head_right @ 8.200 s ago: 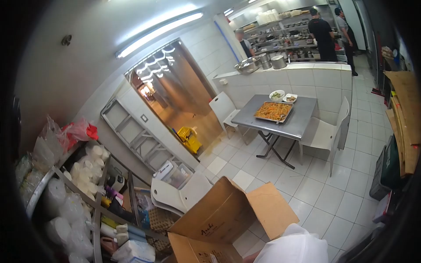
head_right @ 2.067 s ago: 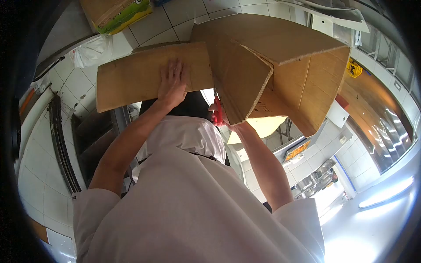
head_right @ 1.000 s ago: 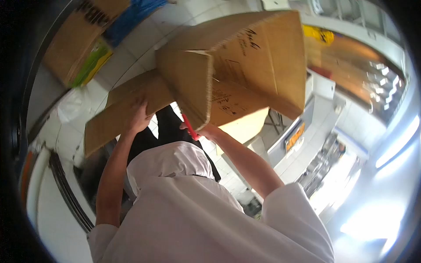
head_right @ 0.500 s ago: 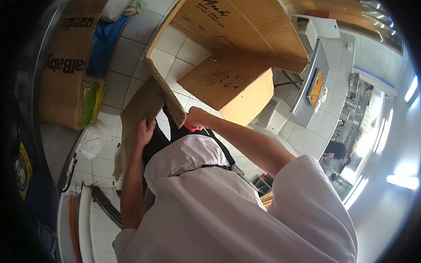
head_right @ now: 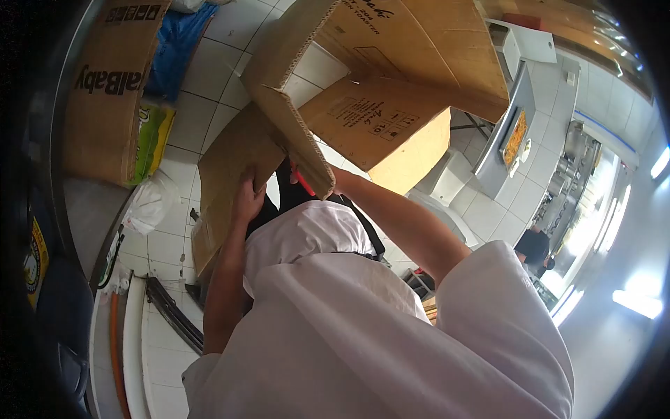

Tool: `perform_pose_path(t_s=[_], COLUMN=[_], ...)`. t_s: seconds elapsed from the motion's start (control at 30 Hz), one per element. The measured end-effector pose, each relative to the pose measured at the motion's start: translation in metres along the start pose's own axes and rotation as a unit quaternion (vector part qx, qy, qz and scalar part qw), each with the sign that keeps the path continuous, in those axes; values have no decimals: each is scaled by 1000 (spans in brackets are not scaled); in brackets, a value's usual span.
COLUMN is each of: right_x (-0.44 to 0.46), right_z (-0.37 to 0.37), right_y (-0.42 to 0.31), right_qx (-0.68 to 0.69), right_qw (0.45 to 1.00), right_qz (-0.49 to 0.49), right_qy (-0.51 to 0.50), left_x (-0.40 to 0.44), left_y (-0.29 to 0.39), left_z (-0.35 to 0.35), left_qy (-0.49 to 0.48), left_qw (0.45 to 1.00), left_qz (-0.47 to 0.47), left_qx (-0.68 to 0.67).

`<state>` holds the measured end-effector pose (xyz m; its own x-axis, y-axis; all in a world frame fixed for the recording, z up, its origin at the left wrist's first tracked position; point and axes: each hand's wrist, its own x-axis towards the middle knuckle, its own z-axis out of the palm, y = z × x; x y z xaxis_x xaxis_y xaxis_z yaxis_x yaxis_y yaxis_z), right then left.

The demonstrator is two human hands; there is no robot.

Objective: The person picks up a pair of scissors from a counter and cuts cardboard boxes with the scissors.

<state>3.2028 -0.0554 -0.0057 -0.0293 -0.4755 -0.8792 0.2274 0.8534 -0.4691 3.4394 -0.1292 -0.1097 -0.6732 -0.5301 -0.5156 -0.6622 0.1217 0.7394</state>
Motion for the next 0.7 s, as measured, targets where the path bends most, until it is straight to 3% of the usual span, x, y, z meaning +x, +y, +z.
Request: perform_pose_path(t_s=[0.03,0.07,0.17,0.27,0.3,0.37,0.47,0.5,0.57,0.67,0.7], right_x=[-6,-7,-6,-7,-8,-6,15,21,24,27,28], right_z=[0,-1,-8,-6,-6,-8,-19,-19,-10,-4,-5], right_y=[-7,-7,9,5,-1,-9,1,12,8,10,11], right_qx=[14,-59,-58,164,24,-118,-139,6,155,141,16], right_qw=[1000,998,997,983,997,990,988,996,981,988,998], right_qz=[22,12,-54,-72,-76,-79,29,-4,-32,-39,-47], right_qy=[5,19,-4,-31,-16,-2,-60,-87,-113,-47,-38], left_x=[0,-1,-1,1,-2,-6,-8,-8,-10,-13,-12], left_y=[1,2,9,13,14,5,-4,-5,-5,-4,-3], left_z=[0,1,-2,-4,-5,2,13,15,15,15,14], left_qy=[16,17,0,-42,-26,-8,27,30,30,38,33], left_qw=[999,999,1000,999,999,999,999,999,999,999,999], left_qz=[27,23,6,-21,-10,0,25,29,29,30,31], left_qx=[20,18,10,16,24,32,18,15,13,17,21])
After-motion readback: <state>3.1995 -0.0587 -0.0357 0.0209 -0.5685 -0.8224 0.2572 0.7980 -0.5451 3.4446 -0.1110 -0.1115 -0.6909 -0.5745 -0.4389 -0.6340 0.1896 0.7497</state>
